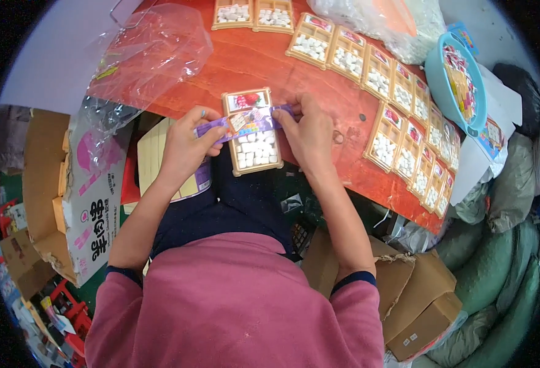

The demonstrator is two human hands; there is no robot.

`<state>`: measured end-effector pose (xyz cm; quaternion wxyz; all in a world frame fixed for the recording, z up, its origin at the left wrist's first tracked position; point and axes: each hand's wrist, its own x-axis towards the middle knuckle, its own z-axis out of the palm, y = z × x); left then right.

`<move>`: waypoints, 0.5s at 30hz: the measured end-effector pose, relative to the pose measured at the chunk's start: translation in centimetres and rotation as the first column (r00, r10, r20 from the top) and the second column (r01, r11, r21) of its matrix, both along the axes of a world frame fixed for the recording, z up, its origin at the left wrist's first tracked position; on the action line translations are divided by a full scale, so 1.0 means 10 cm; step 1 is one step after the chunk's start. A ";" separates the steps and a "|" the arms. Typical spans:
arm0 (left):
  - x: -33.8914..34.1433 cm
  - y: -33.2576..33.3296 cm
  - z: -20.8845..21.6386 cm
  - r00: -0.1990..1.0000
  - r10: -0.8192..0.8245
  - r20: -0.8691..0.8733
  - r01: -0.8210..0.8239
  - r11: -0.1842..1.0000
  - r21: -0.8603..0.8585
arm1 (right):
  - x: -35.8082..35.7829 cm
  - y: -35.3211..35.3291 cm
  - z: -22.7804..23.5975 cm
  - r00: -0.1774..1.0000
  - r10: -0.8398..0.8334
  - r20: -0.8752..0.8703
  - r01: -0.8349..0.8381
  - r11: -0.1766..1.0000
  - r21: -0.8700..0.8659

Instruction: Applying adhesive labels to small packaged products and organizing them on a workbench.

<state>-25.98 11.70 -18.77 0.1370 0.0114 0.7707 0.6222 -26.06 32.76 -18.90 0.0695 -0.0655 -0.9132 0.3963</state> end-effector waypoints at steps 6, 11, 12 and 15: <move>0.13 -0.44 -0.26 0.980 0.127 0.152 -0.160 0.959 0.235 | 0.09 -0.46 0.09 0.995 0.075 0.061 -0.068 0.991 -0.115; 0.13 -0.45 -0.39 0.969 0.139 0.203 -0.203 0.918 0.340 | 0.07 -0.54 0.11 0.991 0.080 0.111 -0.061 0.985 -0.162; 0.14 -0.43 -0.39 0.968 0.142 0.205 -0.207 0.916 0.343 | 0.07 -0.53 0.11 0.990 0.083 0.113 -0.065 0.985 -0.158; 0.17 -0.40 -0.37 0.953 0.123 0.278 -0.245 0.853 0.460 | 0.07 -0.52 0.09 0.991 0.083 0.106 -0.069 0.989 -0.127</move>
